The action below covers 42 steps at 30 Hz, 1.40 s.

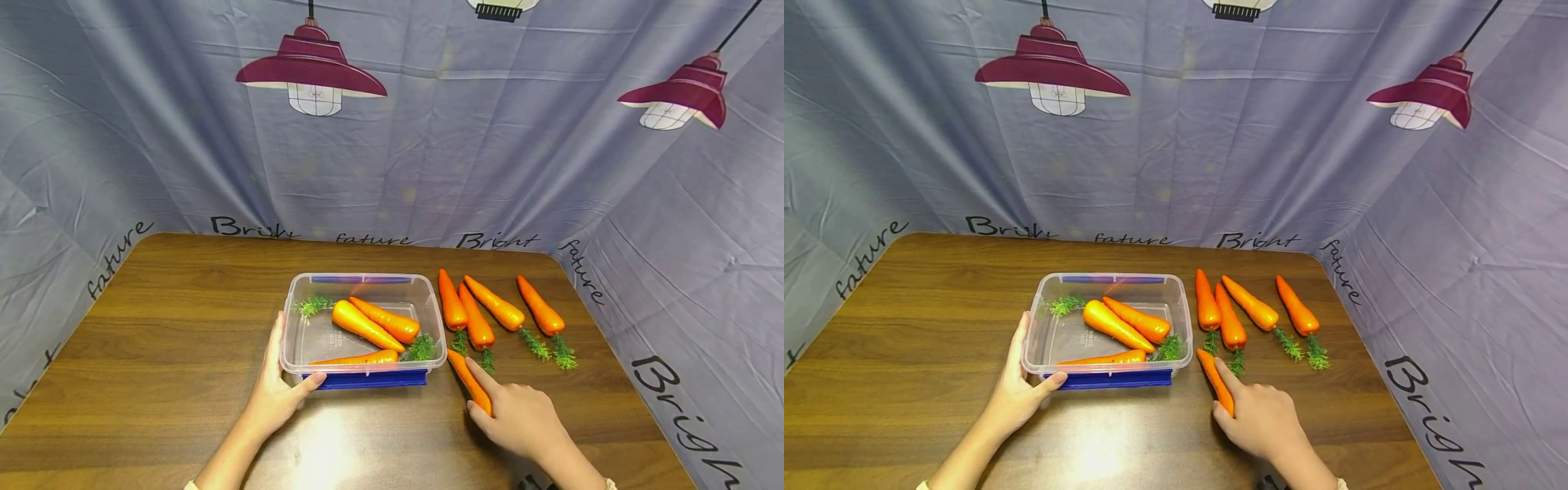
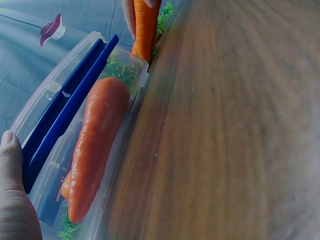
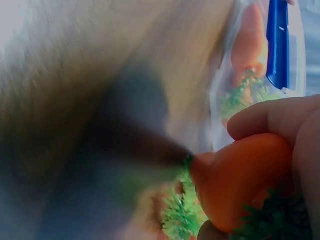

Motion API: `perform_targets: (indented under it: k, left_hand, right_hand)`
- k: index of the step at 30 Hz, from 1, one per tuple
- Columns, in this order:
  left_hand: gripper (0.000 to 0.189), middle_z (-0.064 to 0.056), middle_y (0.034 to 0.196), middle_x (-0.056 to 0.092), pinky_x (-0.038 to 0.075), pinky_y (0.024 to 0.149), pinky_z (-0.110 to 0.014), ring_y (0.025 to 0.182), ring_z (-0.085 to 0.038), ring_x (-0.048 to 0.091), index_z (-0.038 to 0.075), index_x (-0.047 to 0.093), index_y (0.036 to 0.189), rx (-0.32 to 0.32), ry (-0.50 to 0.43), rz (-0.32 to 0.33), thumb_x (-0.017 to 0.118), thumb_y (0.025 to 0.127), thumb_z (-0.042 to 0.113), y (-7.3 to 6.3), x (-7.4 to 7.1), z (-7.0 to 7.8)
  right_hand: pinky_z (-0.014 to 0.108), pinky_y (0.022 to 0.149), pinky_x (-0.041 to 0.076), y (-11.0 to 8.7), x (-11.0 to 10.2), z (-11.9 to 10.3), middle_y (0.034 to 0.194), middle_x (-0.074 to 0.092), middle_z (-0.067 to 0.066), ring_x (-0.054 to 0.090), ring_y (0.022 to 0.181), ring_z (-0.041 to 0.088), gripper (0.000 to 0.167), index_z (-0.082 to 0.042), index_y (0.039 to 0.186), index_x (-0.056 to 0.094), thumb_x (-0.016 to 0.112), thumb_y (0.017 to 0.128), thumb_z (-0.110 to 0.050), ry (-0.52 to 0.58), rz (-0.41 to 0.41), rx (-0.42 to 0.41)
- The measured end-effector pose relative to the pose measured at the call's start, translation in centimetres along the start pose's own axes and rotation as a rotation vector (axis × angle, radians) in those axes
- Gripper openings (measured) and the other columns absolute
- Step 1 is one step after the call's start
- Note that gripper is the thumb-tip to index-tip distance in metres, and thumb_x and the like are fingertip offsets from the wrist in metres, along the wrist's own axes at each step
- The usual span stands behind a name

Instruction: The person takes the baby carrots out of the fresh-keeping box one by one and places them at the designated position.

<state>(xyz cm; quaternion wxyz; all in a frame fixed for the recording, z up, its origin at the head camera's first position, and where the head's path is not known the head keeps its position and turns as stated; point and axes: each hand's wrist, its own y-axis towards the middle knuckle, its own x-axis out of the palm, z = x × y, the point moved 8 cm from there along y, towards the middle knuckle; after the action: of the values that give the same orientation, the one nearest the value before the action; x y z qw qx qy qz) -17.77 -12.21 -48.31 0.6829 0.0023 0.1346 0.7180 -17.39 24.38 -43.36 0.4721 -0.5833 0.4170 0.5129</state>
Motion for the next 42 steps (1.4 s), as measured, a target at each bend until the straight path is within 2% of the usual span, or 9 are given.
perform_targets:
  k: [9, 20, 32, 35, 38, 42]
  left_hand:
    - [0.119, -0.002, 0.168, 0.006, 0.016, 0.107, 0.001, 0.151, -0.035, 0.016, 0.036, -0.001, 0.160, 0.002, 0.001, -0.001, 0.082, 0.080, 0.009, 0.0, -0.1, 0.0]
    - [0.119, -0.003, 0.168, 0.007, 0.017, 0.108, 0.000, 0.150, -0.035, 0.017, 0.040, 0.000, 0.159, 0.015, -0.019, 0.004, 0.082, 0.079, 0.007, 0.0, -0.1, 0.0]
    - [0.118, -0.003, 0.168, 0.005, 0.015, 0.108, 0.001, 0.151, -0.035, 0.014, 0.039, -0.001, 0.159, 0.007, -0.012, -0.001, 0.082, 0.080, 0.008, 0.0, 0.0, 0.0]
    - [0.119, -0.002, 0.168, 0.004, 0.014, 0.107, 0.001, 0.151, -0.033, 0.014, 0.040, -0.001, 0.158, 0.002, 0.000, -0.001, 0.082, 0.080, 0.008, 0.1, 0.0, 0.0]
    - [0.119, -0.002, 0.168, 0.003, 0.014, 0.107, 0.001, 0.152, -0.032, 0.012, 0.041, -0.001, 0.158, -0.002, 0.008, -0.002, 0.082, 0.080, 0.009, 0.1, -0.1, 0.0]
    - [0.119, -0.003, 0.168, 0.003, 0.014, 0.107, 0.001, 0.152, -0.032, 0.012, 0.041, -0.002, 0.158, -0.003, 0.007, -0.003, 0.082, 0.080, 0.009, 0.1, 0.0, 0.0]
  right_hand:
    - [0.037, 0.047, 0.039, -0.3, 1.4, -0.1, 0.056, 0.050, -0.001, 0.054, 0.055, 0.017, 0.069, -0.036, 0.154, 0.036, 0.061, 0.091, -0.052, 0.022, -0.024, 0.010]
    - [0.043, 0.050, 0.043, -0.4, 2.2, 0.1, 0.064, 0.062, 0.004, 0.060, 0.059, 0.022, 0.075, -0.037, 0.156, 0.028, 0.061, 0.091, -0.055, 0.040, -0.055, 0.017]
    - [0.043, 0.052, 0.045, -0.6, 2.8, 0.4, 0.063, 0.061, 0.001, 0.060, 0.059, 0.020, 0.078, -0.040, 0.157, 0.022, 0.060, 0.091, -0.057, 0.057, -0.068, 0.023]
    - [0.042, 0.051, 0.044, -0.6, 2.8, 0.6, 0.069, 0.067, 0.004, 0.063, 0.063, 0.023, 0.079, -0.043, 0.157, 0.022, 0.059, 0.090, -0.062, 0.042, -0.049, 0.035]
    - [0.043, 0.052, 0.045, -0.7, 2.6, 0.6, 0.086, 0.073, 0.006, 0.067, 0.071, 0.028, 0.080, -0.045, 0.155, 0.024, 0.056, 0.087, -0.070, 0.019, -0.009, 0.040]
    - [0.048, 0.057, 0.049, -0.8, 2.3, 0.7, 0.106, 0.074, 0.005, 0.069, 0.085, 0.033, 0.083, -0.045, 0.155, 0.025, 0.050, 0.084, -0.080, -0.013, 0.020, 0.050]
